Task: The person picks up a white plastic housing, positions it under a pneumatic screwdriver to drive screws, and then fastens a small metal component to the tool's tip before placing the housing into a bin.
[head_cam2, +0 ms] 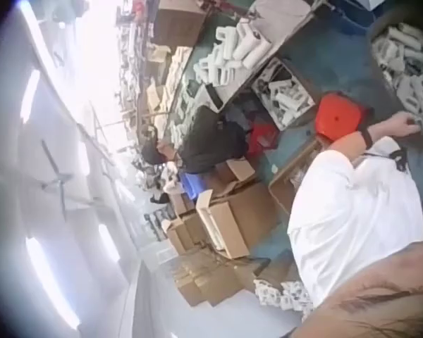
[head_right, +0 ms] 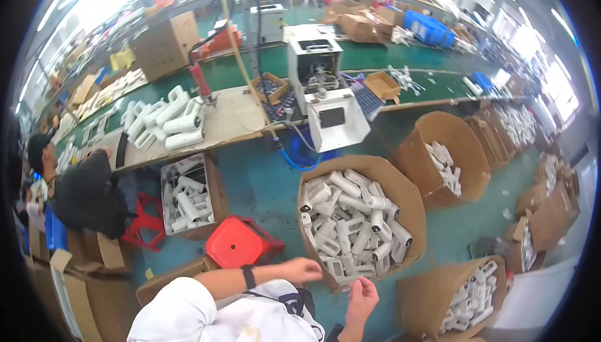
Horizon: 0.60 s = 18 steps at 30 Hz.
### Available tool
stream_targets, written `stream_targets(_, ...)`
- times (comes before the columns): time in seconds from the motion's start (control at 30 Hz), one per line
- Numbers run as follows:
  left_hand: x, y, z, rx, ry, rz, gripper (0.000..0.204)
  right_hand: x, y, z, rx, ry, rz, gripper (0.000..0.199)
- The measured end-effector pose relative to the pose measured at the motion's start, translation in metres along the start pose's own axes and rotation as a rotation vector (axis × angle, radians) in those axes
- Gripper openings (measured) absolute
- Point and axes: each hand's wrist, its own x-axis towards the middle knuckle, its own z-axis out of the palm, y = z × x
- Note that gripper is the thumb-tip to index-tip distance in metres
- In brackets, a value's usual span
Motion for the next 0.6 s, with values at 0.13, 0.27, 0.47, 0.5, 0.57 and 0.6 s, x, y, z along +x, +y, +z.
stream_targets(0.13,-0.015,-0.059,-0.089,-0.083,0.376,-0.101,0.031,0.029,0.006,0.085,-0.059,-0.267,-0.025,0.013)
stream_targets(0.27,-0.072,-0.124,-0.087,-0.111,0.753,-0.282,0.029,0.026,-0.004,0.100,-0.188,-0.531,-0.009,0.014)
stream_targets(0.47,-0.112,-0.238,-0.098,-0.186,0.999,-0.609,0.038,0.043,0.015,0.161,-0.298,-0.804,0.058,0.019)
stream_targets(0.5,-0.116,-0.267,-0.102,-0.197,1.015,-0.616,0.038,0.047,0.015,0.173,-0.346,-0.825,0.023,0.020)
stream_targets(0.57,-0.119,-0.325,-0.116,-0.185,1.041,-0.764,0.049,0.055,0.017,0.200,-0.401,-0.851,-0.013,0.021)
stream_targets(0.6,-0.119,-0.334,-0.127,-0.197,1.044,-0.765,0.049,0.061,0.018,0.216,-0.397,-0.856,-0.004,0.022)
